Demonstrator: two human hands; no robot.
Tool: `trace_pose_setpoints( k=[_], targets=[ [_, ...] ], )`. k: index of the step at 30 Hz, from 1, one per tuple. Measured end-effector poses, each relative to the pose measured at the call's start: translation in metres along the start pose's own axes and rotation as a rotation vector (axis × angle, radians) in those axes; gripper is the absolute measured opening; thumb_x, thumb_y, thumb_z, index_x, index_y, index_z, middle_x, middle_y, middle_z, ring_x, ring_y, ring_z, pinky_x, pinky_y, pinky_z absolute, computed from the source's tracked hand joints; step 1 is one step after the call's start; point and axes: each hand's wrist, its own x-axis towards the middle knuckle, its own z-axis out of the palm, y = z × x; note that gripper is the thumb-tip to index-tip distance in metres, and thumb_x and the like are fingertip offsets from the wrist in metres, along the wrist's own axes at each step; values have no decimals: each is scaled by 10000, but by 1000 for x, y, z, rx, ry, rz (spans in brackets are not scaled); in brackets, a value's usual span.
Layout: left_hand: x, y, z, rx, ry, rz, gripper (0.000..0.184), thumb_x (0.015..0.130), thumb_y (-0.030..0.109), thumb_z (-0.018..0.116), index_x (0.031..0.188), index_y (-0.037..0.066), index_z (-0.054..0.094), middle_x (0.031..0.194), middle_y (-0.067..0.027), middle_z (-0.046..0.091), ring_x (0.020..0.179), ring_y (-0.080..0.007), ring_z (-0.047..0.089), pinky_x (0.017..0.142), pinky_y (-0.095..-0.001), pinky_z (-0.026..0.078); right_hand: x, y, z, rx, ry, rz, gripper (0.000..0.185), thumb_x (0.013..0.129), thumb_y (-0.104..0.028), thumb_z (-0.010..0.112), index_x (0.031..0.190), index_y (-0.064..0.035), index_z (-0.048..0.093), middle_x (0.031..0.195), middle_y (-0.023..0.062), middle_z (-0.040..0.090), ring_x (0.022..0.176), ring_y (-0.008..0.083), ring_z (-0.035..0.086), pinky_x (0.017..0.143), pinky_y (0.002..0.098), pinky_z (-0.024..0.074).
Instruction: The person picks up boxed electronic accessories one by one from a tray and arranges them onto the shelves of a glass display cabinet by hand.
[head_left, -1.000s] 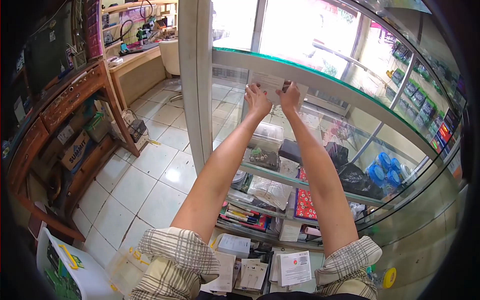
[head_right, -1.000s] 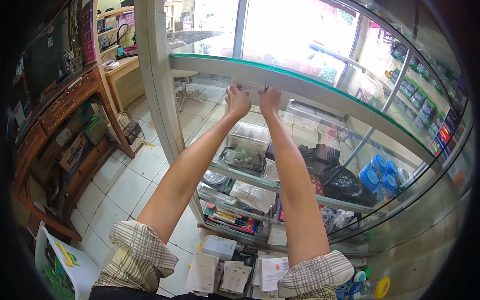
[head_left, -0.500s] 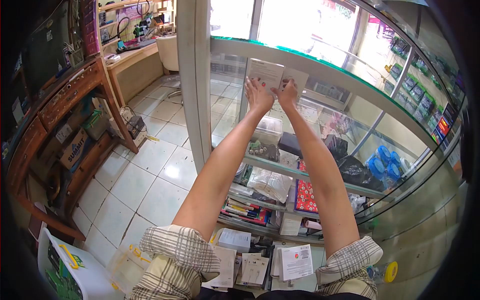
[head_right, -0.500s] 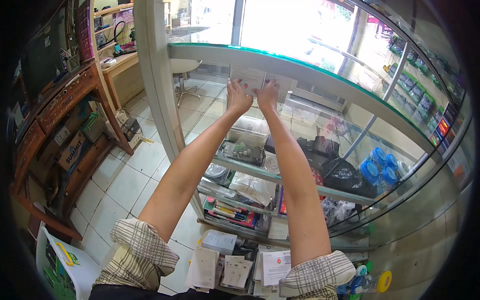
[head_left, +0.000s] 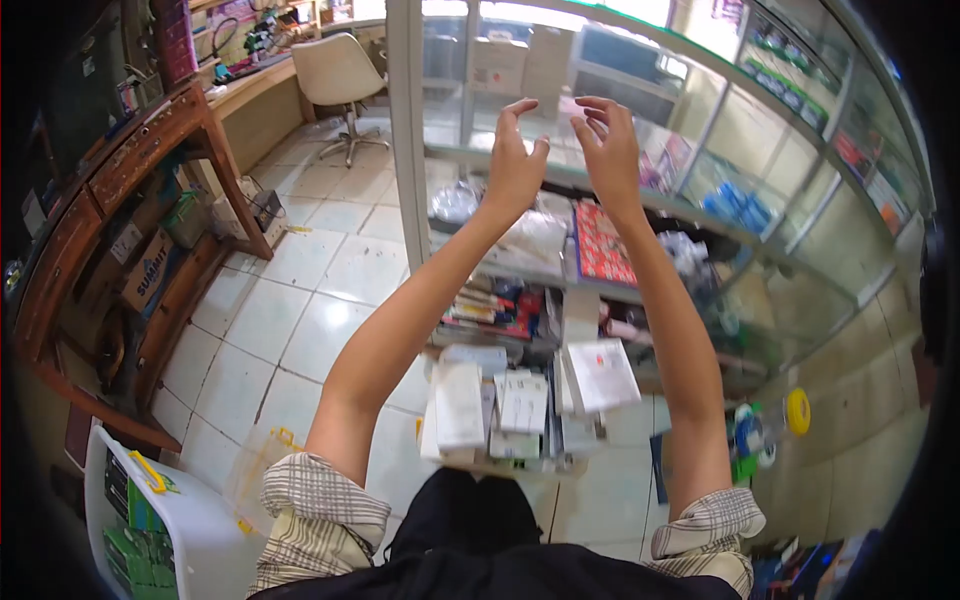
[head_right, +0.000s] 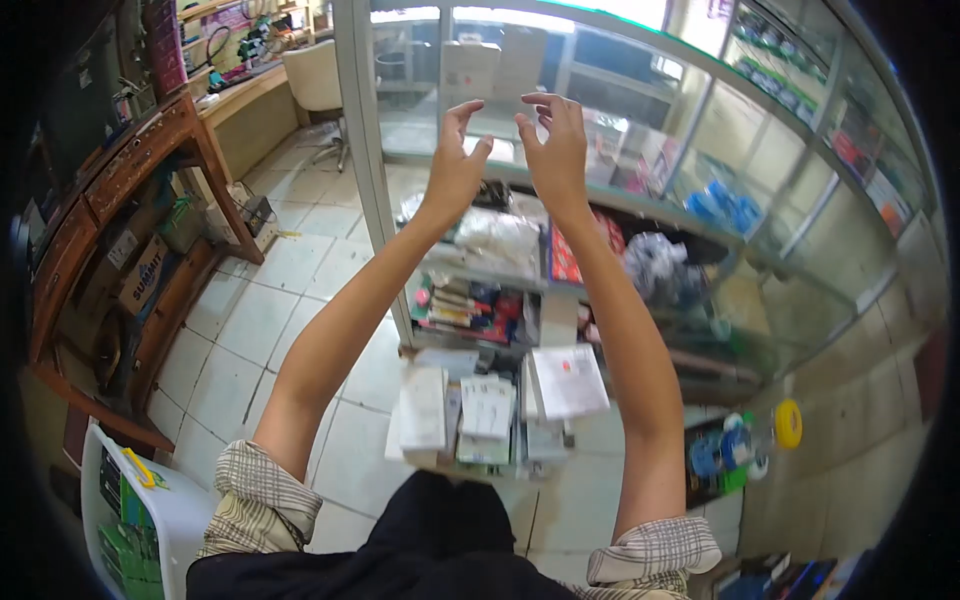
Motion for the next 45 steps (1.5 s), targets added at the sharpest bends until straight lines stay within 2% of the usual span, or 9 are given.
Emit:
trace_pose_setpoints(
  k=[5,10,20,26,31,34,38,40,45],
  targets=[
    [-111,40,12,-70,-191,-92,401,799,66,484,1167,-2,340,1225,-147,375,1216,-219,285,995,-293,200,-115,-49,-95,-145,-55,119,158,787,-52,534,933,9,530,947,103,485,917,189,515,822,285,439],
    [-217,8,40,-102,-302,-345,464,789,99,519,1189,-24,317,1230,-171,355,1205,-246,300,991,-321,225,-226,-21,-146,-248,-63,392,156,774,-120,539,894,-19,550,941,134,500,897,252,502,767,321,408],
    [-293,25,68,168,-294,-498,510,779,120,515,1215,-46,309,1055,-240,503,1031,-312,485,880,-346,365,-309,-1,-149,-254,-135,896,342,775,-191,551,1062,-9,506,1023,176,544,950,292,525,814,342,395],
    [-295,46,72,283,-263,-515,520,753,87,535,1209,-40,321,1069,-236,501,1008,-314,492,852,-358,388,-302,-26,-145,-304,-82,729,327,765,-147,554,1056,-7,502,1025,163,541,963,282,522,820,333,392],
    [-286,62,71,17,-83,-532,525,727,45,562,1199,6,335,1113,-207,428,969,-336,471,847,-377,381,-262,-50,-145,-222,-13,491,347,710,-55,588,1037,-7,484,1007,133,523,943,248,513,804,317,398],
    [-260,86,62,-173,12,-522,548,729,24,566,1212,30,308,1133,-170,353,976,-307,459,846,-372,399,-224,-57,-142,-4,26,559,478,675,29,599,1115,-39,426,1076,98,473,974,180,484,836,282,395],
    [-192,71,27,388,-56,-61,570,739,92,585,1220,44,284,1180,-170,296,1108,-285,326,916,-345,332,-140,-84,-137,-23,-9,220,503,638,24,609,1094,-46,407,1039,102,441,971,219,474,811,314,416],
    [-145,69,6,387,-114,66,650,748,159,594,1264,62,213,1225,-186,268,1131,-296,320,915,-360,336,-98,-91,-131,29,-168,100,504,638,32,590,1100,-50,407,1050,95,436,998,213,454,820,315,415],
    [-55,68,-33,46,-442,-59,768,751,225,611,1314,178,90,1233,-183,313,1101,-299,407,829,-395,432,-13,-92,-105,3,-525,-128,537,668,28,574,1155,-64,367,1148,94,386,1023,192,445,821,310,428]
  ],
)
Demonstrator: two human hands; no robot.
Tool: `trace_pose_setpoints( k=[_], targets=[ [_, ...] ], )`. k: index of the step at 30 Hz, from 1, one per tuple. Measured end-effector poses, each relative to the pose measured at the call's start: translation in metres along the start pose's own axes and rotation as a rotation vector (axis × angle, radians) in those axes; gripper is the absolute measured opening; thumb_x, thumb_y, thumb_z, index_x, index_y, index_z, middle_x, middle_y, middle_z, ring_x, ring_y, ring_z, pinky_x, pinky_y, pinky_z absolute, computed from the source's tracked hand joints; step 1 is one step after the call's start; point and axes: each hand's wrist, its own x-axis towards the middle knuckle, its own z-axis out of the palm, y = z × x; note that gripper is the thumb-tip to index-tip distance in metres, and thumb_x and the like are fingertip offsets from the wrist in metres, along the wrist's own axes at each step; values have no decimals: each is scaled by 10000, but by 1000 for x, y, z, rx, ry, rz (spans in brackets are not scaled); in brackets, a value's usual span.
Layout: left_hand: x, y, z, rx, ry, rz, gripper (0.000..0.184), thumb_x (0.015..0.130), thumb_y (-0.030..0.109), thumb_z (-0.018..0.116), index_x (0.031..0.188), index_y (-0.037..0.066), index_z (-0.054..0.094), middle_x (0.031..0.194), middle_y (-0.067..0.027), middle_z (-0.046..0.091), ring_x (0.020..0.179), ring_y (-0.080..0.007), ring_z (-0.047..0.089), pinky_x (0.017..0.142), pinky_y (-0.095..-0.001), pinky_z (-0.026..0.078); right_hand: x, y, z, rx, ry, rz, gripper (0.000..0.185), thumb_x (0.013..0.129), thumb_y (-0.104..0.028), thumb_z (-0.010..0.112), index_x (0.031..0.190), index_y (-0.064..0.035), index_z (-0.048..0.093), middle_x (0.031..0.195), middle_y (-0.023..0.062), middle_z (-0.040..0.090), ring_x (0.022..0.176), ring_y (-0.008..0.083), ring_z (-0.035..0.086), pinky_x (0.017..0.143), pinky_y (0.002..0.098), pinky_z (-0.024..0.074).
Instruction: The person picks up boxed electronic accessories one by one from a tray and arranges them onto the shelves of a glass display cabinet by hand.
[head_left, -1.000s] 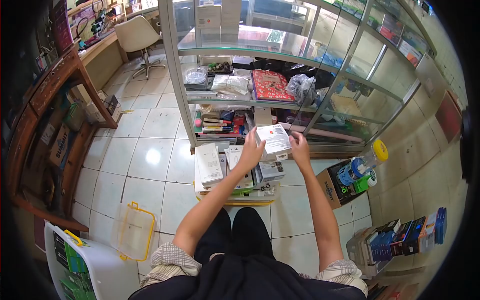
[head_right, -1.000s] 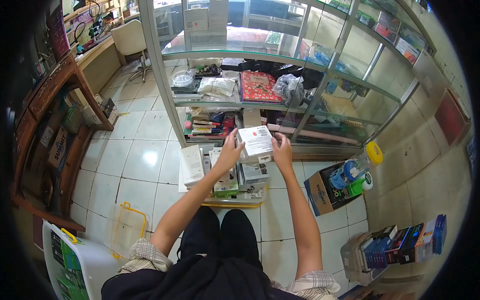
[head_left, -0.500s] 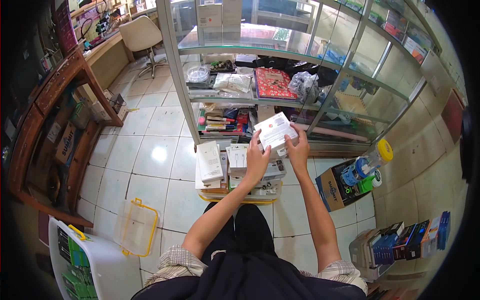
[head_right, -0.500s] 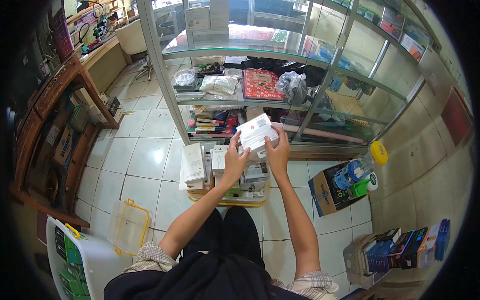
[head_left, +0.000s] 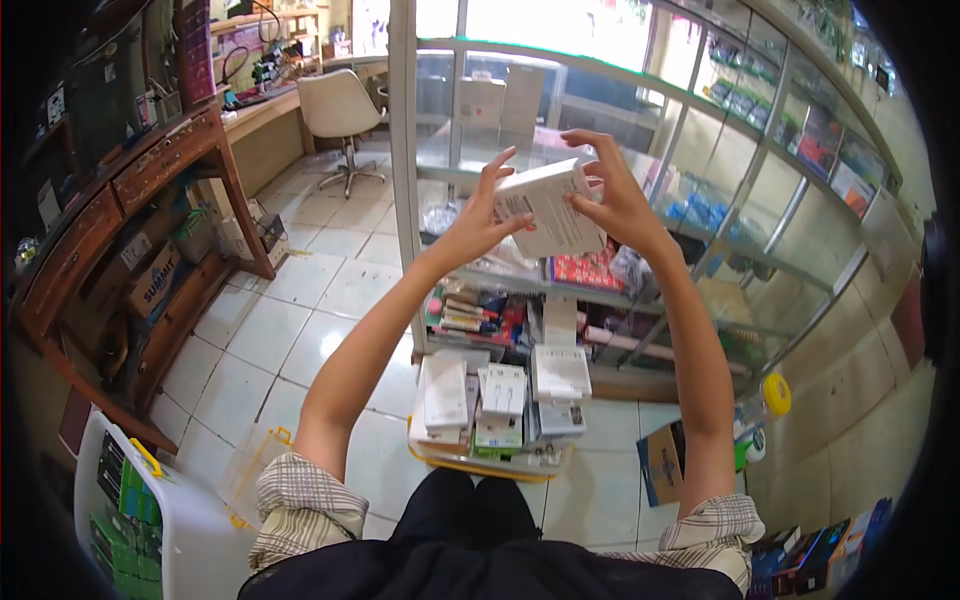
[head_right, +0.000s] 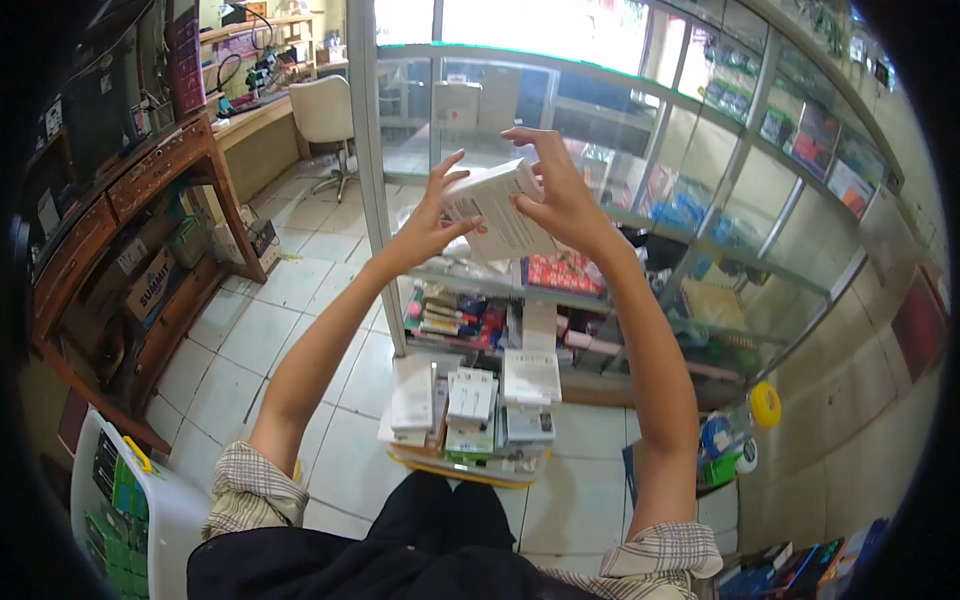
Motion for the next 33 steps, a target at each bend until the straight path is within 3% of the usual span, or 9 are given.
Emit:
trace_pose_setpoints(
  k=[5,7,10,11,14,19,22,26,33],
  targets=[
    [49,-23,-39,-110,-126,-181,597,775,240,591,1266,136,268,1158,-106,380,1012,-193,471,770,-330,467,71,29,6,-54,-69,-134,512,663,1,597,1132,-57,399,1102,111,441,1011,230,454,833,320,407],
    [65,-38,-40,-282,202,-235,571,791,230,575,1255,113,263,1124,-113,406,929,-189,510,707,-314,488,83,46,19,-214,73,-207,494,659,-19,615,1112,-45,419,1056,131,464,995,255,456,835,333,394],
    [94,-71,-50,-394,296,-149,562,820,235,536,1251,84,210,1118,-119,390,943,-194,500,726,-336,491,87,96,51,-425,545,-137,513,680,-91,636,1117,10,387,1063,168,462,919,287,507,801,352,410],
    [100,-78,-52,-405,330,-129,564,825,232,528,1250,79,191,1130,-131,377,949,-203,497,729,-343,492,89,117,65,-423,543,-131,513,680,-91,636,1117,10,387,1063,168,462,919,287,507,801,352,410],
    [113,-102,-52,-374,307,-218,543,829,195,515,1243,76,183,1150,-132,361,965,-219,493,727,-341,493,94,146,98,56,387,409,619,694,-179,654,1162,20,302,1044,201,525,890,310,567,733,374,452],
    [145,-157,-60,-259,301,-346,568,846,231,487,1265,117,121,1170,-140,335,1020,-220,439,814,-369,445,121,190,130,22,395,498,590,681,-151,647,1150,9,325,1020,213,537,920,330,546,800,355,420],
    [165,-183,-67,184,466,-528,568,841,275,465,1282,171,122,1199,-178,149,995,-272,341,901,-426,283,137,204,140,-46,355,546,603,681,-173,652,1164,-6,334,1030,182,554,931,288,554,817,327,412],
    [172,-167,-67,449,471,-841,532,799,363,480,1259,257,234,1255,-199,115,1150,-332,235,905,-423,293,153,219,150,-31,321,497,601,669,-163,654,1156,-14,335,1025,174,563,940,289,551,822,320,411],
    [199,-210,-72,436,603,-710,492,775,215,522,1218,158,315,1208,-202,159,1068,-371,403,909,-381,369,170,240,159,-55,406,453,496,670,-129,631,1076,3,378,986,193,567,908,322,551,813,353,414]
  ],
)
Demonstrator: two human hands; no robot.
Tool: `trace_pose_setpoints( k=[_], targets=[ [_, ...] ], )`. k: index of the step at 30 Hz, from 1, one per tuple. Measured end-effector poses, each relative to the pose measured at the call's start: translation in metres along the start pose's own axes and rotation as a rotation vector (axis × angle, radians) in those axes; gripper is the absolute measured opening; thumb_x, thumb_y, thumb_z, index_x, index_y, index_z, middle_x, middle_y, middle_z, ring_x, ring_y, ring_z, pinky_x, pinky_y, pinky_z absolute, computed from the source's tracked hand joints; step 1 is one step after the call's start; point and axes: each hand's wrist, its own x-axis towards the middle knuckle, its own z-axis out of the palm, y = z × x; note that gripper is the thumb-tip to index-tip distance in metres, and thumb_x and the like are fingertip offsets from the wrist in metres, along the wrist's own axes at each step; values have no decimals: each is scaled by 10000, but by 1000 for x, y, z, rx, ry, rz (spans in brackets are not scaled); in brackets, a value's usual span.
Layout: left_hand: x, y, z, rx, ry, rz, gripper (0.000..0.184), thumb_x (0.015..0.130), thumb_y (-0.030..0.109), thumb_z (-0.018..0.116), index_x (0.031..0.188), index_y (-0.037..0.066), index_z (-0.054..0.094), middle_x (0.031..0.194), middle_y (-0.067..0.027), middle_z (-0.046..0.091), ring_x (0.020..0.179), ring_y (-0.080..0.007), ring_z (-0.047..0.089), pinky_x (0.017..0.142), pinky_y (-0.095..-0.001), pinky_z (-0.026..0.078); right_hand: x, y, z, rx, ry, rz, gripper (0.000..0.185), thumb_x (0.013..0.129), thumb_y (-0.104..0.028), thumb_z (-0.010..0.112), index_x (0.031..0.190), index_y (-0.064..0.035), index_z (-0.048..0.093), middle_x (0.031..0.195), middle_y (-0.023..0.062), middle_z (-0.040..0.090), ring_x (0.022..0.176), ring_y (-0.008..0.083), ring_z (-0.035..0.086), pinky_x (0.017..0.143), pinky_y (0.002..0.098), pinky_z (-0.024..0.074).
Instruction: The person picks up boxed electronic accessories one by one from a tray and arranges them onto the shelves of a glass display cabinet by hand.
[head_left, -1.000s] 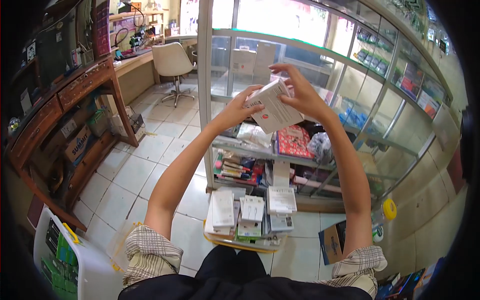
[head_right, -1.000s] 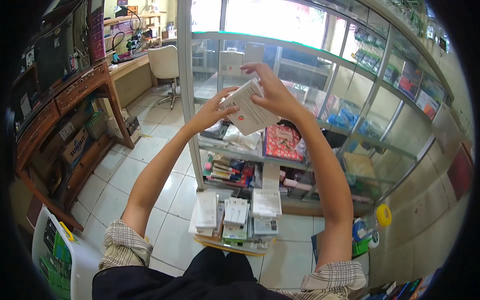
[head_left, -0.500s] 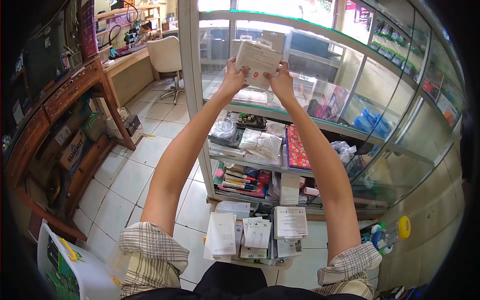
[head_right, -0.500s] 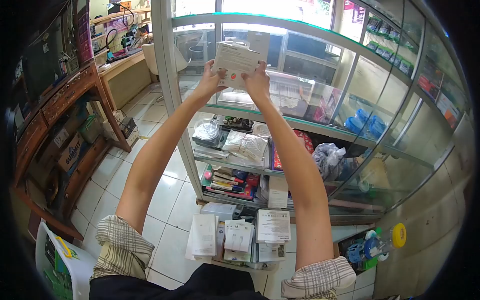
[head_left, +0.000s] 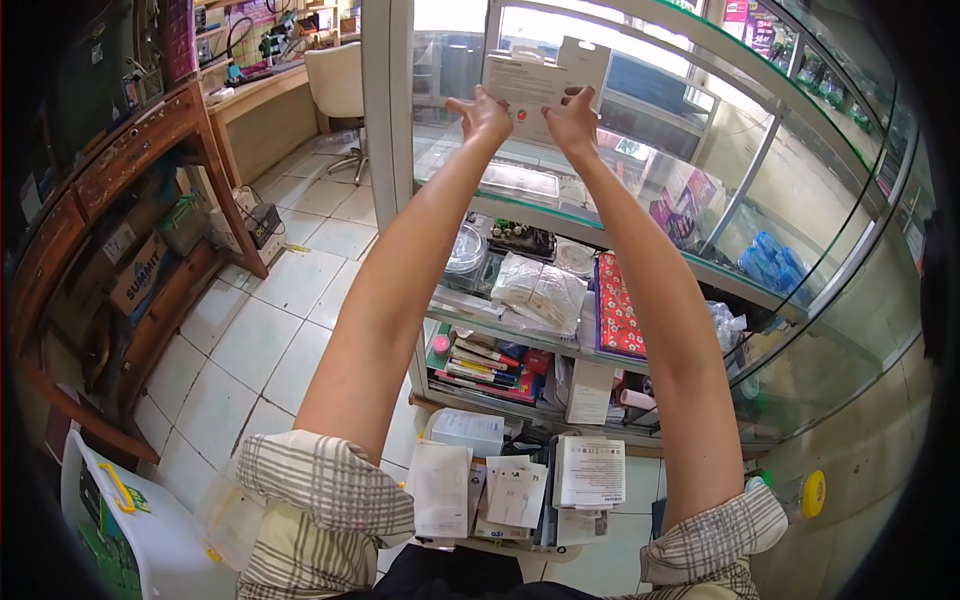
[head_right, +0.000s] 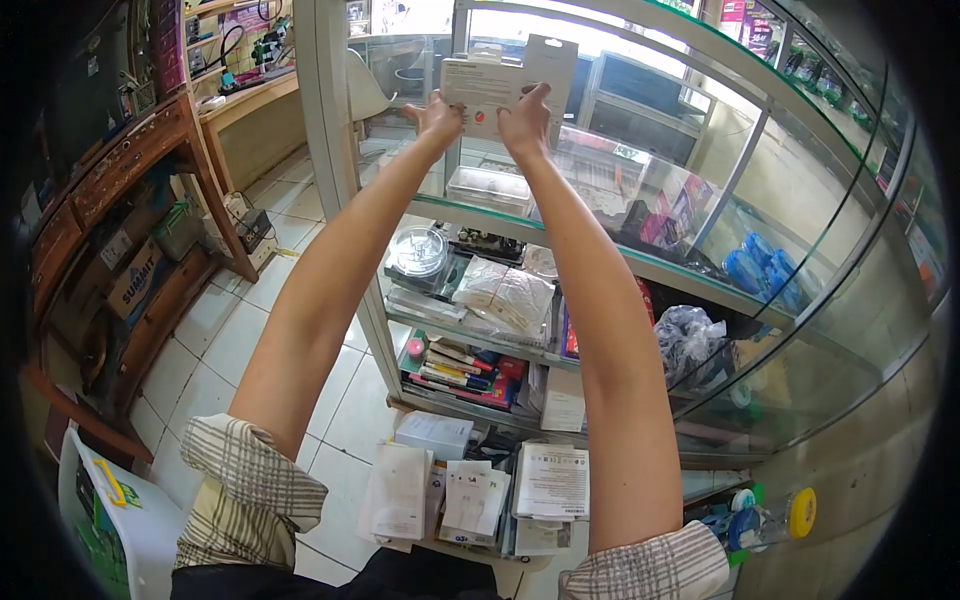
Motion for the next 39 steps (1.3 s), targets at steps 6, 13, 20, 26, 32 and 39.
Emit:
trace_pose_setpoints(
  k=[6,13,20,26,32,39],
  targets=[
    [6,9,1,3,-63,-42,572,720,118,559,1210,96,263,1241,-260,90,1025,-389,454,865,-353,418,33,22,10,-51,-152,87,276,657,-115,571,904,6,570,971,194,570,935,317,530,844,348,396],
    [25,3,11,107,-153,13,787,688,137,589,1255,-87,91,1268,-311,57,1060,-414,420,900,-325,380,41,35,34,-22,-262,110,323,737,-103,485,1043,-18,545,922,144,570,777,196,552,681,297,437],
    [30,-1,10,227,-288,134,834,696,218,575,1251,-122,53,1264,-322,100,1175,-416,247,968,-356,275,35,21,27,-18,-349,129,354,730,-109,478,1067,-11,528,922,162,567,839,232,540,757,316,410],
    [-2,6,14,127,-237,258,785,719,258,570,1236,-95,96,1244,-311,148,1153,-416,270,987,-372,229,6,-11,4,-68,-273,135,349,714,-129,499,1049,-43,546,1028,192,536,1016,283,480,857,329,366],
    [-117,13,-61,-145,-175,664,624,764,257,552,1214,-66,266,1214,-275,264,1149,-391,300,969,-368,266,-80,-67,-82,-68,-97,-299,274,762,-146,516,1030,-103,552,1083,126,506,1029,266,464,863,325,373],
    [-273,-8,-138,-241,-477,762,577,802,270,535,1254,20,276,1241,-188,336,1177,-301,319,972,-351,266,-231,-108,-209,-112,-111,-359,235,763,-100,511,993,-57,537,1066,160,477,1018,306,450,839,343,376]
  ],
)
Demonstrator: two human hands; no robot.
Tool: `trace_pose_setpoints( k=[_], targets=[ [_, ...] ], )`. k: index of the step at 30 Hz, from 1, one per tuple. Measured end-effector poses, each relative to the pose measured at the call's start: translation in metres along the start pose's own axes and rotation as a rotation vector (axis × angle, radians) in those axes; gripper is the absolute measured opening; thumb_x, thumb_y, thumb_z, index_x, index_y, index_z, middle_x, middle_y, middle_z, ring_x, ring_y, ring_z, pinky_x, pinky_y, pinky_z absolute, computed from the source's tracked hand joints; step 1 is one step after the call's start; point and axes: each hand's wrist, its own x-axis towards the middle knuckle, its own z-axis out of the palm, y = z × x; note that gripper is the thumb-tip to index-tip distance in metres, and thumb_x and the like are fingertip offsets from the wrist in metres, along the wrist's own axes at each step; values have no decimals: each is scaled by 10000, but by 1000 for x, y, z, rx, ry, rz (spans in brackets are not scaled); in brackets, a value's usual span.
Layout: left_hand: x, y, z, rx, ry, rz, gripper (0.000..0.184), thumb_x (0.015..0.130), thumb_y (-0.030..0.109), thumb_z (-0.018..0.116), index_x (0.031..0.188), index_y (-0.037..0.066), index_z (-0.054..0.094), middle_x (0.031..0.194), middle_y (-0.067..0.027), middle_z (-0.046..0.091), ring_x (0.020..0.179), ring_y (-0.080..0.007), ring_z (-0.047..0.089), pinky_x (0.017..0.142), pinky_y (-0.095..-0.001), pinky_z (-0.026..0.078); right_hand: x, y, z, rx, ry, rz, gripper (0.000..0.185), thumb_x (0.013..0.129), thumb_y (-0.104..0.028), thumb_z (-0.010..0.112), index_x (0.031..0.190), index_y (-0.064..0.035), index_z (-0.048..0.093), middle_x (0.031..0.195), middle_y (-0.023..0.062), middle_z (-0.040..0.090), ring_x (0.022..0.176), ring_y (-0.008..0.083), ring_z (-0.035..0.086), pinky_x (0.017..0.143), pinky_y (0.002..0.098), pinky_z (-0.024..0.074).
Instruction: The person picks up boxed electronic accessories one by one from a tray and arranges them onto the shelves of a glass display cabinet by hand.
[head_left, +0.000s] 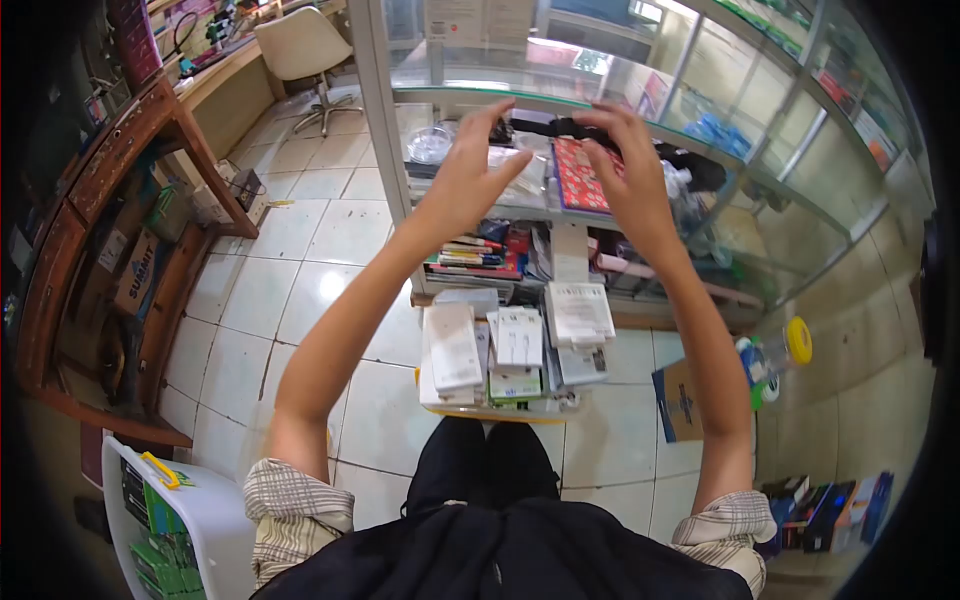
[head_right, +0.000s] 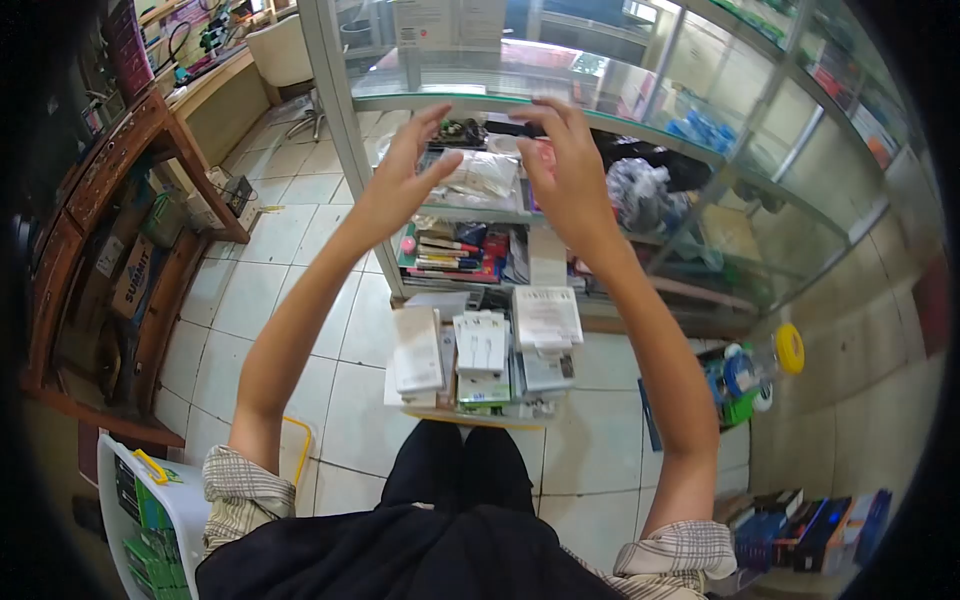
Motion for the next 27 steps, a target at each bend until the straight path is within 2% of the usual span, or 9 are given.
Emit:
trace_pose_setpoints(
  k=[5,9,11,13,15,19,21,25,27],
  targets=[
    [-73,4,70,-311,-167,-242,566,786,246,546,1221,-20,301,1157,-229,412,1079,-312,420,926,-338,317,-115,17,-26,119,1,455,226,775,-115,518,987,-39,528,987,154,502,894,301,504,774,362,403],
    [-116,-32,139,66,-364,-446,618,777,332,550,1228,3,286,1120,-206,471,1033,-300,469,946,-415,277,-217,59,-10,-42,-126,820,338,773,-240,546,1008,-2,500,981,192,507,880,318,515,768,374,406],
    [-123,-28,157,282,-494,-573,721,774,431,485,1274,9,182,1101,-228,494,1071,-351,444,932,-616,67,-249,71,2,-49,-122,915,412,773,-299,539,1037,13,492,999,219,521,912,333,516,787,372,403],
    [-128,-27,169,344,-612,-636,751,778,434,470,1293,9,126,1048,-219,536,1079,-364,439,917,-636,-8,-257,66,6,-8,-175,1089,467,780,-329,522,1084,21,472,1018,234,531,944,339,517,807,366,399],
    [-131,-23,174,287,-670,-691,776,787,421,454,1311,11,55,1013,-214,557,1077,-373,440,874,-658,-94,-257,60,9,-15,-165,1103,486,775,-345,523,1082,29,483,964,227,564,920,331,542,794,360,410],
    [-132,-18,176,325,-613,-697,765,784,391,471,1317,24,62,983,-202,573,1065,-363,453,870,-669,-65,-261,62,20,29,-183,1040,383,770,-305,541,999,2,555,864,186,605,821,305,585,741,358,435],
    [-132,-18,177,321,-591,-693,764,780,379,483,1318,27,70,972,-199,578,1056,-360,461,872,-672,-48,-263,66,24,30,-166,1046,321,773,-195,572,1005,25,544,896,134,616,831,187,593,736,280,444],
    [-134,-12,179,338,-545,-686,760,764,348,514,1317,34,97,915,-191,597,994,-361,502,894,-657,5,-272,63,31,82,-19,1006,324,721,-196,617,976,-4,562,849,169,612,767,271,603,693,326,454],
    [-135,-11,178,346,-516,-683,758,760,344,519,1315,36,105,894,-190,602,966,-364,518,908,-644,17,-273,62,31,118,-44,1041,293,750,-128,605,996,21,546,891,95,618,808,130,584,713,243,445]
  ],
)
